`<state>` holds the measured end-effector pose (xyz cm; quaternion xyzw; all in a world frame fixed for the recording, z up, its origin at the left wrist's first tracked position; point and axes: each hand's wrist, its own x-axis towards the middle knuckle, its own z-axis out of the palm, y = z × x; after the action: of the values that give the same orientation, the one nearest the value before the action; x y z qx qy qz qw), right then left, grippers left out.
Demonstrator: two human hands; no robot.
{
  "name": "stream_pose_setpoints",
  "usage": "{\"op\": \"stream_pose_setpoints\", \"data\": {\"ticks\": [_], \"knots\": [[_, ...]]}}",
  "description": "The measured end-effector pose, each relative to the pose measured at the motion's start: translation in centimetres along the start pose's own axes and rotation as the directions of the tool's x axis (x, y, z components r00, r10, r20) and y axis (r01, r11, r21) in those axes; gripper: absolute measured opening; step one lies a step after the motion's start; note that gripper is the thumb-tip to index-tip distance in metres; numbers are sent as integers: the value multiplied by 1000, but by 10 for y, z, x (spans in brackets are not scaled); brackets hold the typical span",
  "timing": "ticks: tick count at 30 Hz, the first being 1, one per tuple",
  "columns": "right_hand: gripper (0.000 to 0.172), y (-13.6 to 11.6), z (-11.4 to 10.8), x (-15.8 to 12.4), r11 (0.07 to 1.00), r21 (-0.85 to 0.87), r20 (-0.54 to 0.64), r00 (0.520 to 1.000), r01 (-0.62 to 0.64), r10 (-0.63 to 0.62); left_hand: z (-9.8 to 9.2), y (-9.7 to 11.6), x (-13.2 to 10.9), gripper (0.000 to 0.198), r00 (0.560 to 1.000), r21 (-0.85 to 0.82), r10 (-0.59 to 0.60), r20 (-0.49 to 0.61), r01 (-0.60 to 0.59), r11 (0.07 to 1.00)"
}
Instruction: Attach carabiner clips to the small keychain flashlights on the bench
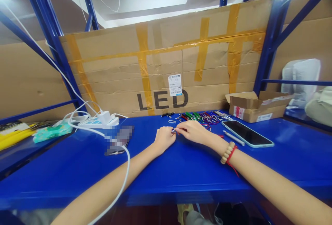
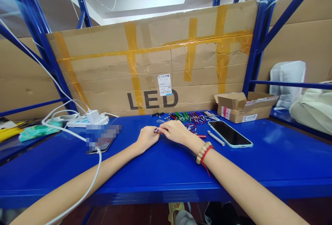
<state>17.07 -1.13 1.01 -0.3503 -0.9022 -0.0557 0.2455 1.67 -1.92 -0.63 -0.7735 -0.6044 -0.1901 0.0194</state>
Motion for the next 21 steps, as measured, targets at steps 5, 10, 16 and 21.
{"op": "stream_pose_setpoints", "data": {"ticks": [5, 10, 16, 21], "knots": [[32, -4, 9, -2, 996, 79, 12, 999, -40, 40, -1, 0, -2, 29, 999, 107, 5, 37, -9, 994], [36, -8, 17, 1, 867, 427, 134, 966, -258, 221, -3, -1, -3, 29, 996, 138, 65, 66, -74, 988], [40, -9, 21, 8, 362, 793, 416, 870, -490, 265, -4, -1, -3, 27, 993, 130, 101, 61, -108, 986], [47, -3, 20, 10, 389, 828, 352, 914, -405, 201, -4, -1, -1, 29, 998, 68, 54, 31, -56, 996]]}}
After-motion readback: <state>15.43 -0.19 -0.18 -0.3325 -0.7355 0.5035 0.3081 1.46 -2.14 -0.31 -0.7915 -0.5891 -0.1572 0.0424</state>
